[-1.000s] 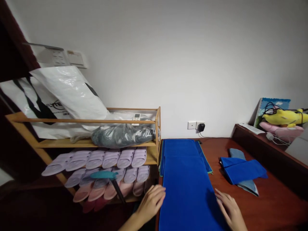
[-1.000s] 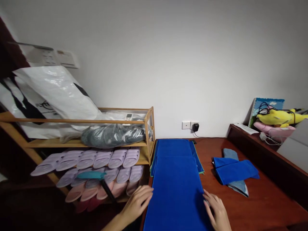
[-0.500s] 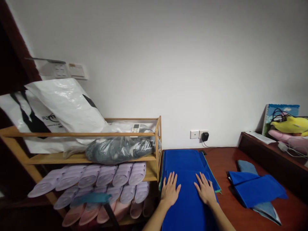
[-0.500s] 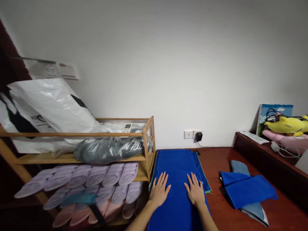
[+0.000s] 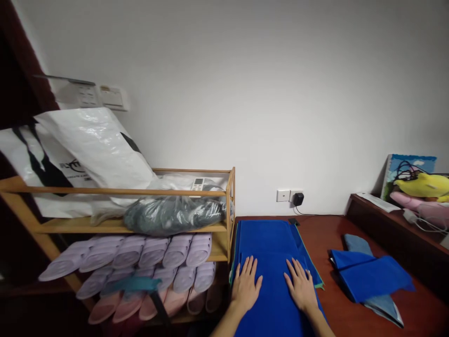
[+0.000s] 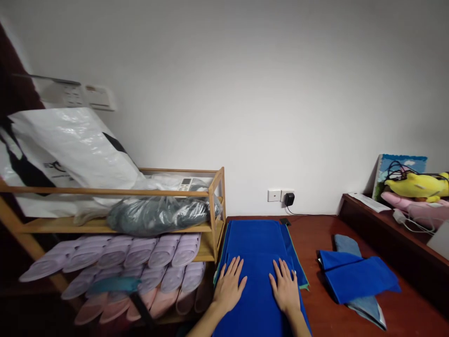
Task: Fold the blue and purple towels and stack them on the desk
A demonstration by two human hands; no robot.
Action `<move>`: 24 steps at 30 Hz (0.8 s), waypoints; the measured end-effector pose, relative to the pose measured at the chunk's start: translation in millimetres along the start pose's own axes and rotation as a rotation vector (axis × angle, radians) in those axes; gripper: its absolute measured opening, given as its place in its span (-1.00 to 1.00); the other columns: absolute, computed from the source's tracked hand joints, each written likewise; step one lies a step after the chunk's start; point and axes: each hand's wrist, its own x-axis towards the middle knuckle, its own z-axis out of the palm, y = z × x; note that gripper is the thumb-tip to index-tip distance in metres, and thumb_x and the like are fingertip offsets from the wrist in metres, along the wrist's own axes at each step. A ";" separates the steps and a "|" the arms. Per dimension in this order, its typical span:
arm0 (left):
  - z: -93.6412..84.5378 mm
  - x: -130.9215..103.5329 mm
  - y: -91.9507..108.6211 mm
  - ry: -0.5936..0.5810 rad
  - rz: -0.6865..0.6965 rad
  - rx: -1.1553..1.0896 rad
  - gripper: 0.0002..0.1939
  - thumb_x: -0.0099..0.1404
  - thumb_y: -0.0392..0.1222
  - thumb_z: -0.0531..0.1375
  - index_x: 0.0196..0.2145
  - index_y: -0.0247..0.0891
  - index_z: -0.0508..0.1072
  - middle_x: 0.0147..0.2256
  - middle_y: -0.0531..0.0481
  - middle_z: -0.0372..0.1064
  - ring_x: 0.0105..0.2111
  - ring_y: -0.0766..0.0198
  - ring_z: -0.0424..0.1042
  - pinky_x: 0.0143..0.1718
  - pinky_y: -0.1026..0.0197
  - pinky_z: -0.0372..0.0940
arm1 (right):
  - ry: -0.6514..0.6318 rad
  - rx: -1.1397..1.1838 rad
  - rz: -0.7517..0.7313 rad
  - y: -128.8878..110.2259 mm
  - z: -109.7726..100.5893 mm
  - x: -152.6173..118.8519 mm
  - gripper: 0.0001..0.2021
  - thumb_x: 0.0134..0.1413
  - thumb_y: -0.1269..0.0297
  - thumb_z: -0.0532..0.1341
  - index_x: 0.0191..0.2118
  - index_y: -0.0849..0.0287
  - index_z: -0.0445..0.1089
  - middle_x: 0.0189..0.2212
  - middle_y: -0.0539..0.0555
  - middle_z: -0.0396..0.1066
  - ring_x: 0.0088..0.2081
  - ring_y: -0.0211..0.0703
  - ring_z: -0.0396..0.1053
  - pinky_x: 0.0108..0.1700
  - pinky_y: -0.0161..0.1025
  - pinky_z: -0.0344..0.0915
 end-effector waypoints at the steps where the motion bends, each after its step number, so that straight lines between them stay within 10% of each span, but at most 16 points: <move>1: -1.8 -4.4 1.8 -0.006 0.002 -0.004 -0.40 0.37 0.07 -0.22 0.27 -0.23 -0.04 0.29 -0.07 -0.15 0.27 0.08 -0.14 0.23 -0.14 -0.11 | 0.003 -0.001 0.003 -0.3 -1.1 -5.3 -0.42 0.19 -0.11 -0.23 0.26 -0.04 -0.02 0.27 0.03 -0.02 0.29 -0.06 -0.12 0.23 0.14 -0.08; 14: -29.6 -98.3 22.6 -0.155 0.089 -0.077 -0.39 0.33 0.07 -0.09 0.26 -0.22 0.03 0.27 -0.15 -0.10 0.25 -0.05 -0.09 0.19 -0.24 -0.06 | 0.061 0.064 -0.095 14.0 -23.6 -110.3 -0.47 0.14 -0.10 -0.05 0.21 -0.15 0.09 0.18 0.04 0.20 0.17 0.04 0.15 0.11 0.10 0.16; 24: -47.4 -62.9 -27.8 0.013 0.131 -0.204 -0.64 0.25 -0.22 0.10 0.02 -0.11 0.33 0.00 -0.06 0.34 0.01 0.09 0.26 0.05 -0.01 0.10 | 0.101 0.325 0.008 76.7 -27.8 -74.0 -0.63 0.05 0.02 0.09 -0.03 -0.05 0.35 -0.08 0.10 0.42 -0.03 0.06 0.32 -0.02 0.07 0.20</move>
